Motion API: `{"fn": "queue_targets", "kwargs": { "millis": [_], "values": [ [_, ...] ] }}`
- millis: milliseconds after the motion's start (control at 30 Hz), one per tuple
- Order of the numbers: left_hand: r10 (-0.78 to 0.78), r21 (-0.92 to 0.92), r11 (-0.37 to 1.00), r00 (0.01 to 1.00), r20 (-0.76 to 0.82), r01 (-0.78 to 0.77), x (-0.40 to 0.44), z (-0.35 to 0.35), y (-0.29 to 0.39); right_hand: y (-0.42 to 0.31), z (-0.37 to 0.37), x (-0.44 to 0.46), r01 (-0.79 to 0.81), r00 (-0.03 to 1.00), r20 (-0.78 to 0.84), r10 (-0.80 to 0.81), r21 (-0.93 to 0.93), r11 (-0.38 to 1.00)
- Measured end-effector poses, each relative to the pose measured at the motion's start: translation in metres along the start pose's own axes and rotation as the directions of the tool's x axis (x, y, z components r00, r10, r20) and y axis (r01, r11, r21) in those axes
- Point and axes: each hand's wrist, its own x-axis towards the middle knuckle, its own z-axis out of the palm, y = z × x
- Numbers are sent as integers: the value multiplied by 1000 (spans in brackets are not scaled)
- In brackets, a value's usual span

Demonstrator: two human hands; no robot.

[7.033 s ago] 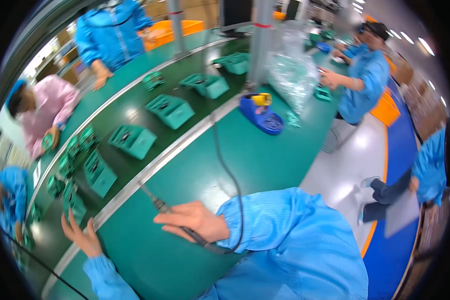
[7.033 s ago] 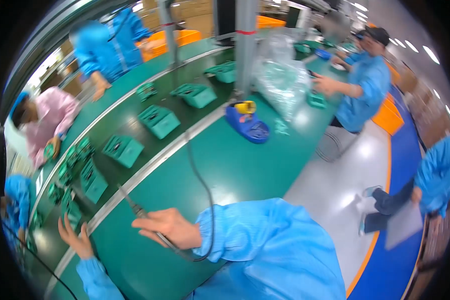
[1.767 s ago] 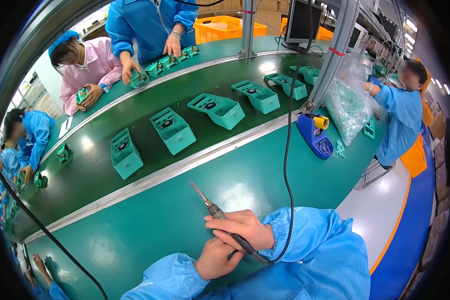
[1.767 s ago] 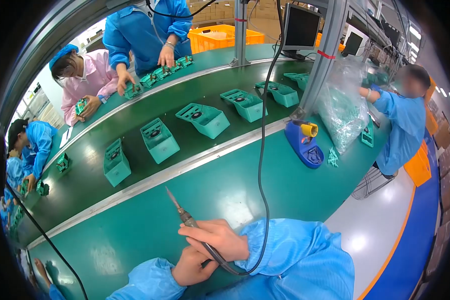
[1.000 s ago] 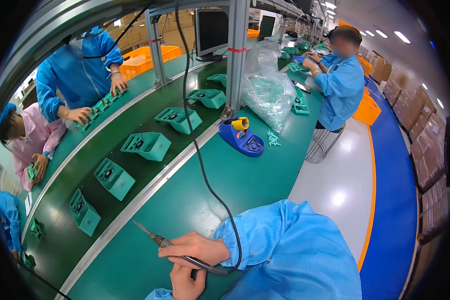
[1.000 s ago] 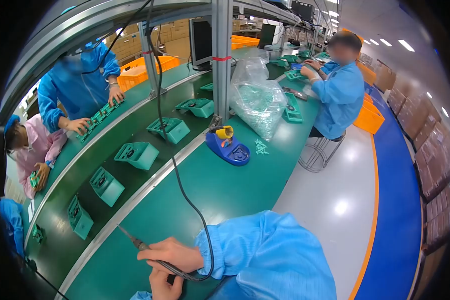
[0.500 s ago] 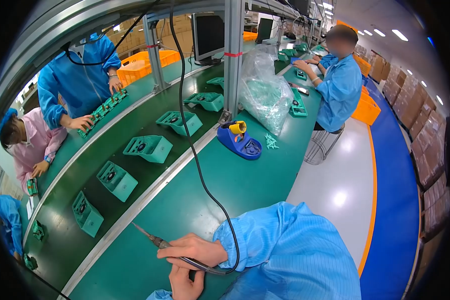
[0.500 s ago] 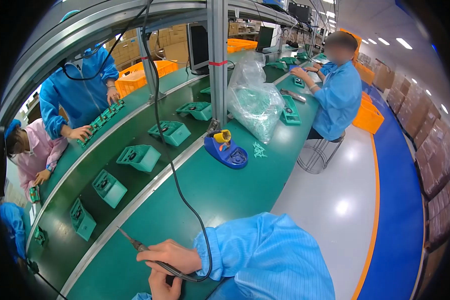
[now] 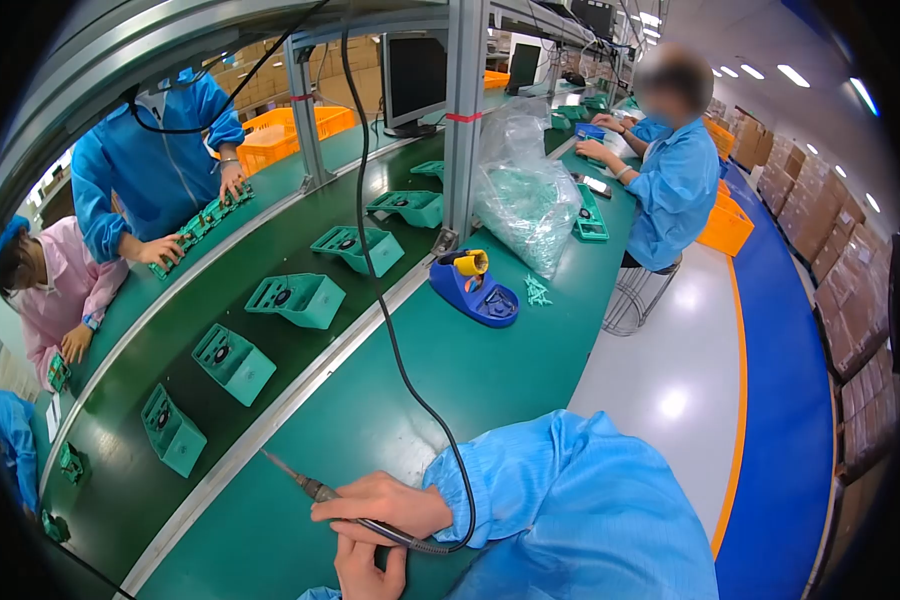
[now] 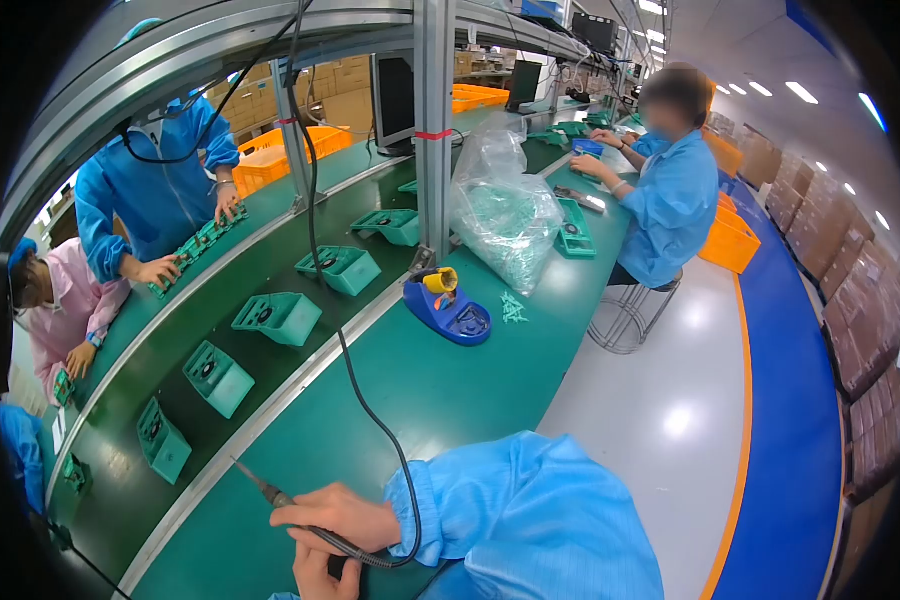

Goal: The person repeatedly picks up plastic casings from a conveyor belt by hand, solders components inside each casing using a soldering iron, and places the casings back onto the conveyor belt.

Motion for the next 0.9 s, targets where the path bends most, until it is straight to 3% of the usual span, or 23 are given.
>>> {"fn": "queue_targets", "kwargs": {
  "millis": [900],
  "values": [
    [-27, -17, 999, 998, 48, 28, 1, 0, 5, -1, -5, -3, -45, 995, 85, 41, 40, 998]
  ]
}}
